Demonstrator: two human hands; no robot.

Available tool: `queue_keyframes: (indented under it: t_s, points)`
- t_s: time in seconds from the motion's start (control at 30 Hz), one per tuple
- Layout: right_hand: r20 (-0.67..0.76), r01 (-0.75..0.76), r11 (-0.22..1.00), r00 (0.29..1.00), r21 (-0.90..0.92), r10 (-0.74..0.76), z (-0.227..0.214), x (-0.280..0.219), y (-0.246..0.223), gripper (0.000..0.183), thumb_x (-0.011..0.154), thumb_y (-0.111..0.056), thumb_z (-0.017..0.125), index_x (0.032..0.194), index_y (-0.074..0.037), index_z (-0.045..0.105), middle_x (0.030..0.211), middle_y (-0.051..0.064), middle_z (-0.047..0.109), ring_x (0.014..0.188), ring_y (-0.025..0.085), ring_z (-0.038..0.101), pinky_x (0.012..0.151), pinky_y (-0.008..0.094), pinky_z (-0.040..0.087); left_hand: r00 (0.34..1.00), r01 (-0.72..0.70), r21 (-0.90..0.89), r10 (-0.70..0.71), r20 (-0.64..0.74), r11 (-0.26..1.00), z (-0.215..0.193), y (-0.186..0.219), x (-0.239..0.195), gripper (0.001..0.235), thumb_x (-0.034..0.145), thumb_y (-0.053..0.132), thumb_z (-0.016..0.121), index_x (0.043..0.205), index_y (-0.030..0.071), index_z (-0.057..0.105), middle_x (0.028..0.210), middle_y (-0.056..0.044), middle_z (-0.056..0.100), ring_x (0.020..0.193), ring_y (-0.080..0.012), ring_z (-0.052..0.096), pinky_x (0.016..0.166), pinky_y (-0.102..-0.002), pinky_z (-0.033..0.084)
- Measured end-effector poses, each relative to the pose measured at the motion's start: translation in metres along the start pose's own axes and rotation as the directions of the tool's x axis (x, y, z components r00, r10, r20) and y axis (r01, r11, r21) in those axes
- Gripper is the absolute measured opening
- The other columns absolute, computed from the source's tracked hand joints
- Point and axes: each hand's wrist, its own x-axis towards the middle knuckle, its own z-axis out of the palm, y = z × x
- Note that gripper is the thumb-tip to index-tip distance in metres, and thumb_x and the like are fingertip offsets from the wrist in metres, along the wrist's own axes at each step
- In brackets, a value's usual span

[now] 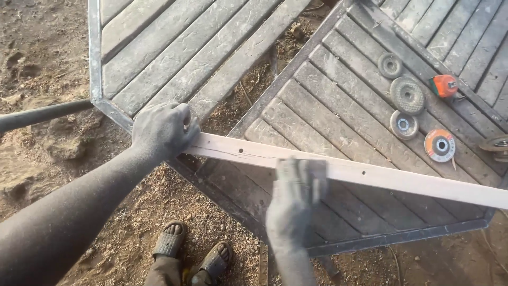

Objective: Manual sanding of a wooden plank using a small piece of sandpaper to smooth the edges and surfaces.

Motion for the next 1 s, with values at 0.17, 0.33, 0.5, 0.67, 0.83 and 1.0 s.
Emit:
queue_keyframes:
  t_s: [0.17, 0.33, 0.5, 0.67, 0.83, 1.0]
  points:
    - [0.599, 0.744, 0.087, 0.596, -0.663, -0.535, -0.094, 0.061, 0.001, 0.032, 0.099, -0.005, 0.064, 0.131, -0.009, 0.066, 0.155, 0.015, 0.052, 0.152, 0.038, 0.034, 0.131, 0.049, 0.023, 0.999, -0.023, 0.018, 0.024, -0.033, 1.000, 0.005, 0.000, -0.003, 0.038, 0.104, 0.044, 0.051, 0.079, 0.017, 0.064, 0.083, -0.004, 0.069, 0.074, -0.0226, 0.064, 0.073, -0.041, 0.055]
    - [0.022, 0.381, 0.672, 0.878, -0.634, -0.477, -0.102, 0.084, -0.003, 0.048, 0.102, -0.012, 0.059, 0.147, -0.003, 0.048, 0.160, 0.013, 0.031, 0.150, 0.029, 0.035, 0.123, 0.040, 0.034, 0.996, -0.055, 0.064, 0.059, -0.071, 0.996, 0.011, -0.002, -0.002, 0.040, 0.104, 0.044, 0.050, 0.079, 0.016, 0.065, 0.084, -0.004, 0.069, 0.073, -0.0243, 0.065, 0.071, -0.043, 0.055]
    - [0.467, 0.584, 0.012, 0.661, -0.812, -0.588, -0.115, 0.069, 0.045, 0.045, 0.095, -0.009, 0.066, 0.140, -0.010, 0.066, 0.154, 0.005, 0.055, 0.147, 0.038, 0.045, 0.116, 0.061, 0.036, 0.998, -0.037, 0.058, 0.039, -0.048, 0.998, 0.006, -0.002, -0.003, 0.041, 0.105, 0.044, 0.049, 0.081, 0.015, 0.065, 0.086, -0.005, 0.068, 0.074, -0.0243, 0.065, 0.070, -0.043, 0.056]
    - [0.323, 0.432, 0.122, 0.808, -0.894, -0.493, -0.209, 0.166, 0.010, 0.039, 0.102, -0.004, 0.056, 0.139, -0.010, 0.067, 0.147, 0.002, 0.060, 0.142, 0.033, 0.045, 0.121, 0.038, 0.028, 0.994, -0.053, 0.095, 0.061, -0.086, 0.994, 0.005, 0.004, -0.002, 0.045, 0.104, 0.046, 0.047, 0.083, 0.013, 0.069, 0.091, -0.010, 0.073, 0.084, -0.0332, 0.069, 0.076, -0.050, 0.054]
    - [0.225, 0.608, 0.420, 0.710, -0.674, -0.667, -0.047, 0.031, -0.002, 0.012, 0.094, -0.009, 0.067, 0.090, -0.008, 0.055, 0.092, 0.006, 0.061, 0.090, 0.023, 0.054, 0.098, 0.049, 0.033, 0.997, -0.028, 0.116, 0.036, -0.073, 0.993, 0.010, 0.001, 0.001, 0.043, 0.106, 0.044, 0.046, 0.084, 0.013, 0.067, 0.086, -0.010, 0.073, 0.075, -0.0315, 0.068, 0.071, -0.048, 0.055]
    - [0.754, 0.823, 0.023, 0.530, -0.567, -0.387, -0.081, 0.058, 0.014, 0.037, 0.097, -0.011, 0.060, 0.133, -0.017, 0.066, 0.141, 0.003, 0.064, 0.138, 0.031, 0.054, 0.117, 0.054, 0.036, 1.000, 0.001, 0.096, 0.000, -0.019, 0.995, 0.004, 0.007, 0.001, 0.041, 0.106, 0.044, 0.046, 0.085, 0.014, 0.064, 0.083, -0.010, 0.072, 0.071, -0.0297, 0.068, 0.069, -0.047, 0.056]
